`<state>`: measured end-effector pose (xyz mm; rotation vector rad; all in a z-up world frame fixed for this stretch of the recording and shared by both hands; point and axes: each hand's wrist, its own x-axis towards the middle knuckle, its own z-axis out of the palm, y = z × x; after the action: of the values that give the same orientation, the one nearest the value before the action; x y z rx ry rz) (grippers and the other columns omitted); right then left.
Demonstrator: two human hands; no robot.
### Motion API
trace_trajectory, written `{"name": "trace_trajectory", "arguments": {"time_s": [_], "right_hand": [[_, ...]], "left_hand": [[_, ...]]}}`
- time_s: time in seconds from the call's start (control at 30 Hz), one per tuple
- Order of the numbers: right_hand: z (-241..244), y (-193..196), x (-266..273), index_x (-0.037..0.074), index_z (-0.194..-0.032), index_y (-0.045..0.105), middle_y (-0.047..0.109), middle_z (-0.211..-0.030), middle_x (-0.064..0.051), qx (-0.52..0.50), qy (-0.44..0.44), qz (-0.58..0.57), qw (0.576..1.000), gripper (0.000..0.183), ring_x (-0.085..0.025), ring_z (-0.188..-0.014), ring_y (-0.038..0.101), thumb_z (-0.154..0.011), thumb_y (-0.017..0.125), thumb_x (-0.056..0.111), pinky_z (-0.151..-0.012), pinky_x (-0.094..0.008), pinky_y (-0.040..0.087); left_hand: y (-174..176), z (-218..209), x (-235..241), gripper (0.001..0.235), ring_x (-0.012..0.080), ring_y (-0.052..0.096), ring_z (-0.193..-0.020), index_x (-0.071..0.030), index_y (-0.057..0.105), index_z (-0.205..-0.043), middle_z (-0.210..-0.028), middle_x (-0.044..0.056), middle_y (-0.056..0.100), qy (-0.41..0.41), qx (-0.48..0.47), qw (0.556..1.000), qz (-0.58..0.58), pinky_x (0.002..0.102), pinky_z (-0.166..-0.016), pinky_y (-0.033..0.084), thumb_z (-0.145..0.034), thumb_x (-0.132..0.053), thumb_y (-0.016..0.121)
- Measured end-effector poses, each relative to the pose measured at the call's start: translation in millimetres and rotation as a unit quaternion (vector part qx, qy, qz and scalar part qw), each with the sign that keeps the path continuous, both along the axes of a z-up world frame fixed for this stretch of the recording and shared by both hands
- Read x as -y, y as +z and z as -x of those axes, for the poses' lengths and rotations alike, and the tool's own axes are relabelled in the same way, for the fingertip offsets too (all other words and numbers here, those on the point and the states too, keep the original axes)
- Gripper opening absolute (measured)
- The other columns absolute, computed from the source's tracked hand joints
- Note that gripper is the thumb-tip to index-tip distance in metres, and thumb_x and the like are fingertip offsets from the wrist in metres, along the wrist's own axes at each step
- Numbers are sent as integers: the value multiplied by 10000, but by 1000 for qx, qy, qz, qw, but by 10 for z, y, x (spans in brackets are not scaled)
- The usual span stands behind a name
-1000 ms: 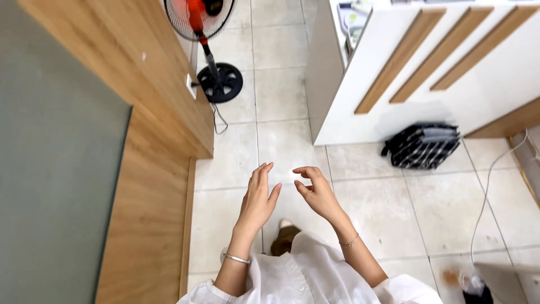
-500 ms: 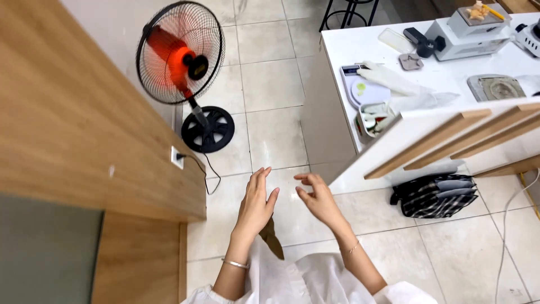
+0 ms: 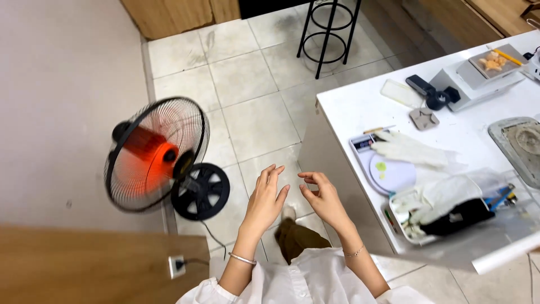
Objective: The person arranges decorative candle boxes onto a glass display shelf.
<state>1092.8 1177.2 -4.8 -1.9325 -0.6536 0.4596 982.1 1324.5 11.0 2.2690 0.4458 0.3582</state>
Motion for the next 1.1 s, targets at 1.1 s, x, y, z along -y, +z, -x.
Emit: {"name": "trace_trajectory", "arguments": {"time_s": [1.1], "right_hand": [[-5914, 52, -3467, 97, -1215, 675, 682, -1251, -76, -17, -366, -22, 930, 299, -207, -1177, 666, -917, 679, 126, -799, -341, 607]], "left_hand": [[191, -6999, -3966, 520, 354, 478, -1380, -74, 477, -1427, -1506, 163, 461, -338, -41, 939, 57, 430, -1070, 452, -952, -201, 645]]}}
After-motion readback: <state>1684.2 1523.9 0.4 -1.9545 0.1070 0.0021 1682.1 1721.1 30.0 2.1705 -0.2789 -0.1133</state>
